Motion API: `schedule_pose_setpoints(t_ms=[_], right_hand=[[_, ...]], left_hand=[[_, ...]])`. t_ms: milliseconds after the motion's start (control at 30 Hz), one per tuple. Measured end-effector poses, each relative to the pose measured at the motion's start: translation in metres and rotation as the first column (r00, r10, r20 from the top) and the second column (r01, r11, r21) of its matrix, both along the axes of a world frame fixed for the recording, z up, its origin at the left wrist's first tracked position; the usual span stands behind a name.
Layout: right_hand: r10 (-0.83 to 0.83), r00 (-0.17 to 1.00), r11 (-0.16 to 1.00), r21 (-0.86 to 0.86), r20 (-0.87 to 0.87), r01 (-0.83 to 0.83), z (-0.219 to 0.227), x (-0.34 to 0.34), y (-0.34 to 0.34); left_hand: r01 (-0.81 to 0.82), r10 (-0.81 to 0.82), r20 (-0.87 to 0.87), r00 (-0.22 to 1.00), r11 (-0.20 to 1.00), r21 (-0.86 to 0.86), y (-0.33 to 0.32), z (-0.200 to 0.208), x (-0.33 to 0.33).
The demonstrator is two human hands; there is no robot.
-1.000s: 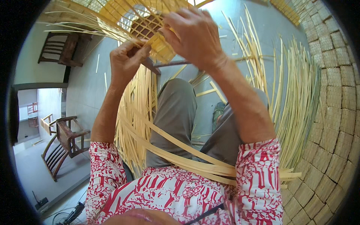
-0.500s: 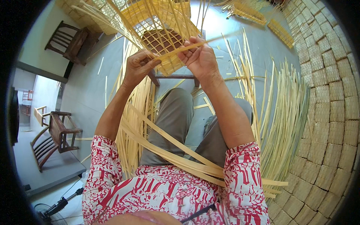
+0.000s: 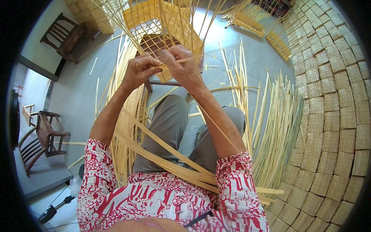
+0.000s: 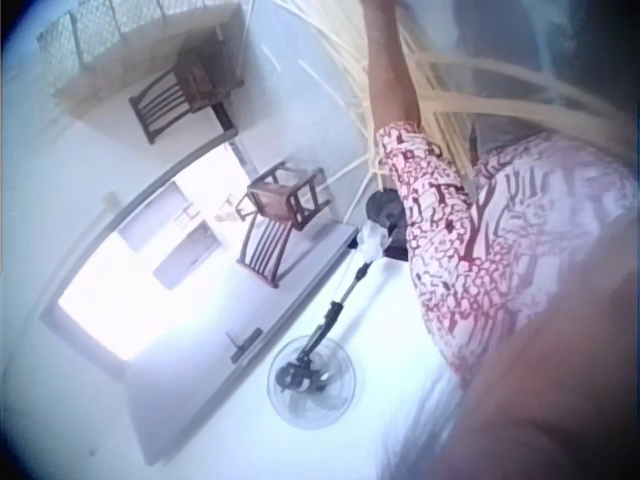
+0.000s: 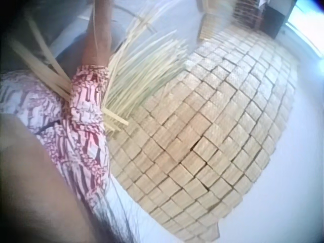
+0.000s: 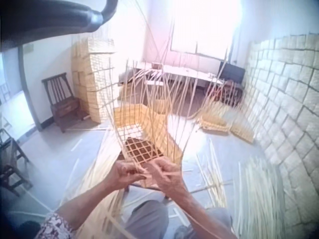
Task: The person weaves a basket by hand, interlacing thin bamboo strips through a pre-formed frame. The person repeatedly pulls and tucks the strips to tighten the weave and occasionally rotates the basket to access different sides.
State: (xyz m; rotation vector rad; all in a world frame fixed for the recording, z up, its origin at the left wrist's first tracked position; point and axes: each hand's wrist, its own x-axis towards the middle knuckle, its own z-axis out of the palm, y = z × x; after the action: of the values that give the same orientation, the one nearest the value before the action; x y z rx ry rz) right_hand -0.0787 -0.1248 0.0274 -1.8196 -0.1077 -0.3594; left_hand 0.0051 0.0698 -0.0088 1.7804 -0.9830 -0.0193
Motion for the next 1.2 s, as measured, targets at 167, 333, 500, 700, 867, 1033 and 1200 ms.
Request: schedule_pose_setpoints(t_ms=[167, 333, 500, 700, 867, 1033, 1200], right_hand=[[-0.164, 0.985, 0.970, 0.191, 0.050, 0.152, -0.002, 0.004, 0.007], [-0.069, 0.988, 0.997, 0.018, -0.136, 0.072, 0.005, -0.001, -0.016], [-0.348, 0.936, 0.843, 0.420, -0.052, 0.337, 0.001, 0.004, -0.021], [-0.244, 0.962, 0.880, 0.390, -0.123, 0.273, 0.017, 0.005, -0.031], [-0.351, 0.931, 0.732, 0.591, -0.102, 0.340, 0.005, 0.008, -0.037], [-0.387, 0.909, 0.576, 0.729, -0.156, 0.370, 0.001, 0.004, -0.041], [-0.448, 0.891, 0.844, 0.363, 0.072, 0.395, -0.003, -0.011, -0.040]], left_hand=[[0.021, -0.022, 0.010, 1.000, 0.997, 0.068, 0.006, 0.000, 0.004], [0.029, -0.029, 0.017, 0.999, 0.999, 0.025, 0.006, -0.003, 0.004], [-0.035, 0.035, 0.056, 0.998, 0.999, 0.009, 0.002, -0.001, 0.001], [-0.065, 0.063, 0.099, 0.993, 0.998, 0.018, 0.001, 0.004, -0.003], [-0.134, 0.139, 0.055, 0.989, 0.987, -0.085, -0.004, -0.007, -0.003], [-0.151, 0.149, 0.063, 0.987, 0.988, 0.024, -0.003, 0.003, -0.004], [-0.004, 0.012, -0.088, 0.996, 0.996, 0.093, -0.001, 0.012, 0.006]])
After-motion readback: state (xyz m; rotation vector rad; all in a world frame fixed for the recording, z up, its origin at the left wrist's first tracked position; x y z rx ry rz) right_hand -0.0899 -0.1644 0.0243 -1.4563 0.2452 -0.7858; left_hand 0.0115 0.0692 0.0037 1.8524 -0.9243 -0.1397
